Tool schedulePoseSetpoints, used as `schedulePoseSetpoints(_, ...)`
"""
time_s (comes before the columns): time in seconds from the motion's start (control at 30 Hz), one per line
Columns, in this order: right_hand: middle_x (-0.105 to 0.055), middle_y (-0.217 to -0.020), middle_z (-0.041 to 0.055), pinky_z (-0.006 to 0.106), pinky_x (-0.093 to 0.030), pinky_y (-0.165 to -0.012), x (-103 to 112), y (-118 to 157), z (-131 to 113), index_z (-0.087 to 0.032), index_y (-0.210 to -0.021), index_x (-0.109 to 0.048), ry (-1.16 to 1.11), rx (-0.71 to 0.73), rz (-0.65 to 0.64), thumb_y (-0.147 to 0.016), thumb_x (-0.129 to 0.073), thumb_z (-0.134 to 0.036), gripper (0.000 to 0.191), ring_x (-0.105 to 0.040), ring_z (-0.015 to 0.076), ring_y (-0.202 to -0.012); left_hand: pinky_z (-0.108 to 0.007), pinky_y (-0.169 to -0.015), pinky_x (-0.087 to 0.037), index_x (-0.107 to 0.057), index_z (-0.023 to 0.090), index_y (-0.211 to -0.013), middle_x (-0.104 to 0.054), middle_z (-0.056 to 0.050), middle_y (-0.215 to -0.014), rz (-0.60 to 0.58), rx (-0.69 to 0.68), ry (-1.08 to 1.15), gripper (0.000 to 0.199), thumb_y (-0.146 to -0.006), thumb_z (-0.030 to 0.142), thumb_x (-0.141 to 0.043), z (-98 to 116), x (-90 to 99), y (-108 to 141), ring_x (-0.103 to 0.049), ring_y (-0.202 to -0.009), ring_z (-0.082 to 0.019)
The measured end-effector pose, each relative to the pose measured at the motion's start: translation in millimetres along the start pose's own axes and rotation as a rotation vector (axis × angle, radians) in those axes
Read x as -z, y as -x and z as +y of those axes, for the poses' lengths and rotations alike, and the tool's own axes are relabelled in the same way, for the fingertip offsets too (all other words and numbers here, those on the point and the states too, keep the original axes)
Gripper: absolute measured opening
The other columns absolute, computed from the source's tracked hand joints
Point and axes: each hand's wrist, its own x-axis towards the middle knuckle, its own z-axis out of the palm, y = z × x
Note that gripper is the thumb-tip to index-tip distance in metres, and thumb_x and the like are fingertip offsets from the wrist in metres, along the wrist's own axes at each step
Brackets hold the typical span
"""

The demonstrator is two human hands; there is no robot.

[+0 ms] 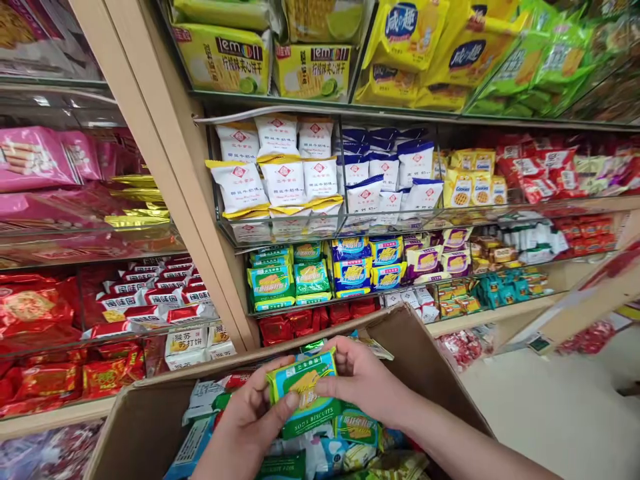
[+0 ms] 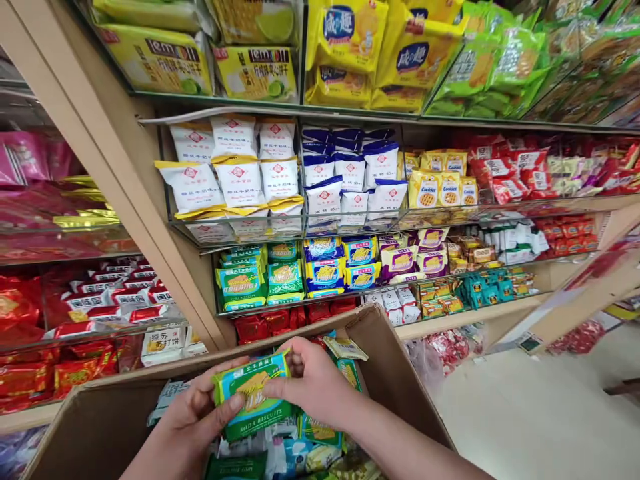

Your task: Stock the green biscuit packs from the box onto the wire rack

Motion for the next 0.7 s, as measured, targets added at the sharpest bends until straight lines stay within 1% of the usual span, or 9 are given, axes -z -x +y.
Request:
schedulePoseSetpoints(0.1, -0.063, -0.080, 0.0008, 0.028, -0.047, -0.066, 9, -9, -16, -0.018, -0.091, -0.056, 0.278, 0.162, 0.012, -0.072, -0.068, -0.034, 0.028, -0.060, 0.0159, -0.073, -0.032, -0.073, -0.054, -0.061, 0.021, -0.103, -0.070, -0.005, -0.093, 0.059, 0.041, 0.066, 0.054, -0.055, 0.036, -0.081, 5, -5.8, -5, -0.065, -0.086, -0.025)
schedulePoseSetpoints(0.17, -0.063, -0.084, 0.0035, 0.029, -0.048, -0.070, 19, -24, -32, -0.016, -0.093, -0.058, 0.660, 0.372, 0.131, -0.081, -0.060, -0.027, 0.017, -0.059, 0.0161, -0.078, -0.029, -0.070, -0.054, -0.060, 0.021, -0.104, -0.070, -0.005, -0.093, 0.117, 0.032, 0.090, 0.054, -0.056, 0.037, -0.080, 8, -6.0, -4, -0.065, -0.084, -0.024)
schedulePoseSetpoints(0.23, -0.063, -0.096, 0.0083, 0.030, -0.046, -0.081, 27, -47, -49, -0.013, -0.098, -0.059, 1.145, 0.520, 0.245, -0.087, -0.052, -0.020, 0.015, -0.057, 0.0182, -0.091, -0.028, -0.069, -0.055, -0.058, 0.020, -0.105, -0.070, -0.005, -0.094, 0.143, 0.036, 0.105, 0.056, -0.056, 0.037, -0.080, 11, -6.0, 0, -0.065, -0.084, -0.023)
schedulePoseSetpoints(0.3, -0.059, -0.108, 0.0133, 0.032, -0.043, -0.088, 29, -76, -61, -0.009, -0.105, -0.057, 1.549, 0.518, 0.248, -0.088, -0.047, -0.013, 0.020, -0.052, 0.0217, -0.103, -0.028, -0.068, -0.055, -0.057, 0.020, -0.106, -0.070, -0.005, -0.094, 0.180, 0.048, 0.149, 0.060, -0.054, 0.036, -0.082, 12, -6.2, 5, -0.066, -0.084, -0.023)
schedulePoseSetpoints(0.33, -0.058, -0.111, 0.0156, 0.033, -0.042, -0.089, 28, -90, -65, -0.007, -0.107, -0.057, 1.666, 0.492, 0.229, -0.087, -0.046, -0.009, 0.023, -0.051, 0.0235, -0.106, -0.028, -0.066, -0.056, -0.057, 0.020, -0.105, -0.070, -0.005, -0.092, 0.200, 0.056, 0.169, 0.061, -0.052, 0.036, -0.083, 12, -6.1, 8, -0.066, -0.081, -0.024)
schedulePoseSetpoints(0.43, -0.060, -0.106, 0.0195, 0.036, -0.043, -0.087, 26, -125, -68, -0.002, -0.110, -0.056, 1.781, 0.417, 0.167, -0.083, -0.047, -0.004, 0.028, -0.054, 0.0265, -0.102, -0.029, -0.060, -0.056, -0.058, 0.021, -0.102, -0.071, -0.005, -0.091, 0.233, 0.084, 0.197, 0.062, -0.048, 0.034, -0.085, 8, -1.1, 14, -0.067, -0.077, -0.025)
schedulePoseSetpoints(0.5, -0.062, -0.103, 0.0193, 0.037, -0.044, -0.085, 25, -138, -67, -0.002, -0.111, -0.055, 1.815, 0.373, 0.144, -0.081, -0.052, -0.006, 0.030, -0.056, 0.0269, -0.099, -0.031, -0.062, -0.056, -0.058, 0.020, -0.102, -0.071, -0.006, -0.093, 0.219, 0.122, 0.204, 0.061, -0.049, 0.032, -0.085, 4, 7.1, 18, -0.067, -0.079, -0.026)
schedulePoseSetpoints(0.6, -0.059, -0.109, 0.0204, 0.038, -0.045, -0.085, 26, -147, -68, -0.003, -0.108, -0.057, 1.840, 0.309, 0.146, -0.078, -0.060, -0.012, 0.031, -0.052, 0.0296, -0.106, -0.038, -0.073, -0.056, -0.056, 0.021, -0.109, -0.070, -0.007, -0.098, 0.170, 0.187, 0.232, 0.064, -0.052, 0.028, -0.084, -5, 21.9, 20, -0.066, -0.087, -0.028)
schedulePoseSetpoints(0.7, -0.053, -0.119, 0.0227, 0.040, -0.043, -0.089, 25, -151, -73, -0.004, -0.113, -0.054, 1.849, 0.239, 0.164, -0.076, -0.065, -0.018, 0.041, -0.048, 0.0308, -0.113, -0.037, -0.076, -0.056, -0.056, 0.022, -0.113, -0.069, -0.007, -0.101, 0.179, 0.206, 0.232, 0.068, -0.051, 0.026, -0.085, -11, 30.0, 21, -0.065, -0.089, -0.028)
